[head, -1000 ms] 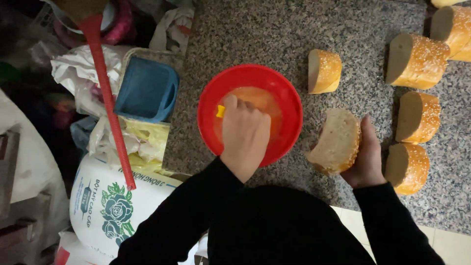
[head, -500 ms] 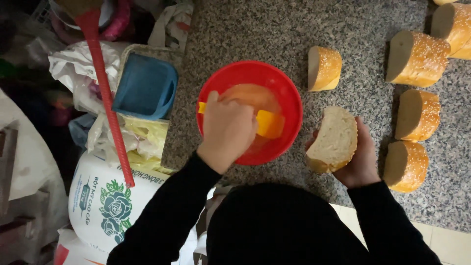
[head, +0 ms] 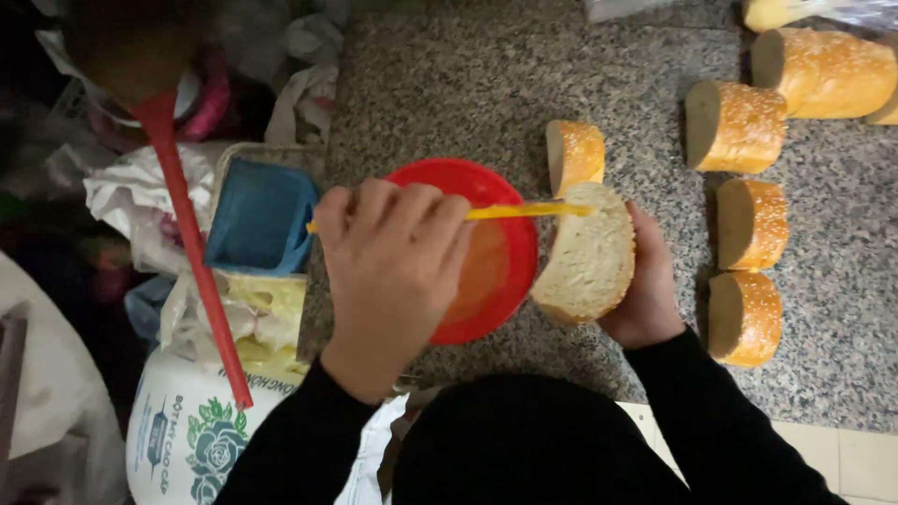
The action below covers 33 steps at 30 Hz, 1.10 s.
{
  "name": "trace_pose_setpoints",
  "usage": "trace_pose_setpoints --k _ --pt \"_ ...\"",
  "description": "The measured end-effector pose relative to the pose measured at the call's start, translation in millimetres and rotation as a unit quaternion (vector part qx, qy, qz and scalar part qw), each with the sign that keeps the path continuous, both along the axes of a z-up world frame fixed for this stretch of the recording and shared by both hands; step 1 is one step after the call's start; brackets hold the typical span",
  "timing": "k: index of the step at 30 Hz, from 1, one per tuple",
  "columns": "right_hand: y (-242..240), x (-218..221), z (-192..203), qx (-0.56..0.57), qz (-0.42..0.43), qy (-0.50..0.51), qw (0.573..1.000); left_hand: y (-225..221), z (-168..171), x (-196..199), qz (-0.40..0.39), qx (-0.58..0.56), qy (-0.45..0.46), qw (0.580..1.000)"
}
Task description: Brush liquid onto bread slices using a silicone spatula
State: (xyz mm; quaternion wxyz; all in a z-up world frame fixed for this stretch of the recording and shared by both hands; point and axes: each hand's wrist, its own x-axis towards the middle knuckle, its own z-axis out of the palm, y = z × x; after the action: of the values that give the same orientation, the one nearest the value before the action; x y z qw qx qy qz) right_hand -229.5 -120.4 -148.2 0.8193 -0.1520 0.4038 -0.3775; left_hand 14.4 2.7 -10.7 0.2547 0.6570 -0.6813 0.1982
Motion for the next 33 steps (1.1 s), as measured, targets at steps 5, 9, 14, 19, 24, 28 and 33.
trace_pose_setpoints --k 5,9,14,19,24,28,33 --pt "8.2 9.0 22.6 0.042 0.02 -0.014 0.999 -6.9 -0.5 -24.2 0.029 -0.053 -0.166 0.984" --pt "12.4 11.5 37.8 0.037 0.004 0.003 0.999 3.1 -6.6 -31.8 -0.004 -0.038 -0.236 0.971" --pt "0.1 -9.6 29.1 0.025 -0.003 0.0 1.0 23.8 -4.2 3.8 -0.116 -0.004 -0.263 0.958" --pt "-0.3 -17.4 17.1 0.038 0.051 0.023 0.998 4.2 14.6 7.8 -0.112 -0.011 -0.082 0.99" --pt "6.5 -22.9 6.0 0.126 0.124 0.027 0.984 -28.3 -2.9 21.2 -0.061 0.033 -0.063 0.996" --pt "9.9 -20.9 24.8 0.132 0.146 0.0 0.98 -30.0 11.4 23.6 -0.058 -0.02 -0.057 0.996" --pt "14.9 -16.9 32.3 0.205 0.077 0.004 0.976 -34.3 -5.0 15.5 -0.103 0.011 -0.065 0.992"
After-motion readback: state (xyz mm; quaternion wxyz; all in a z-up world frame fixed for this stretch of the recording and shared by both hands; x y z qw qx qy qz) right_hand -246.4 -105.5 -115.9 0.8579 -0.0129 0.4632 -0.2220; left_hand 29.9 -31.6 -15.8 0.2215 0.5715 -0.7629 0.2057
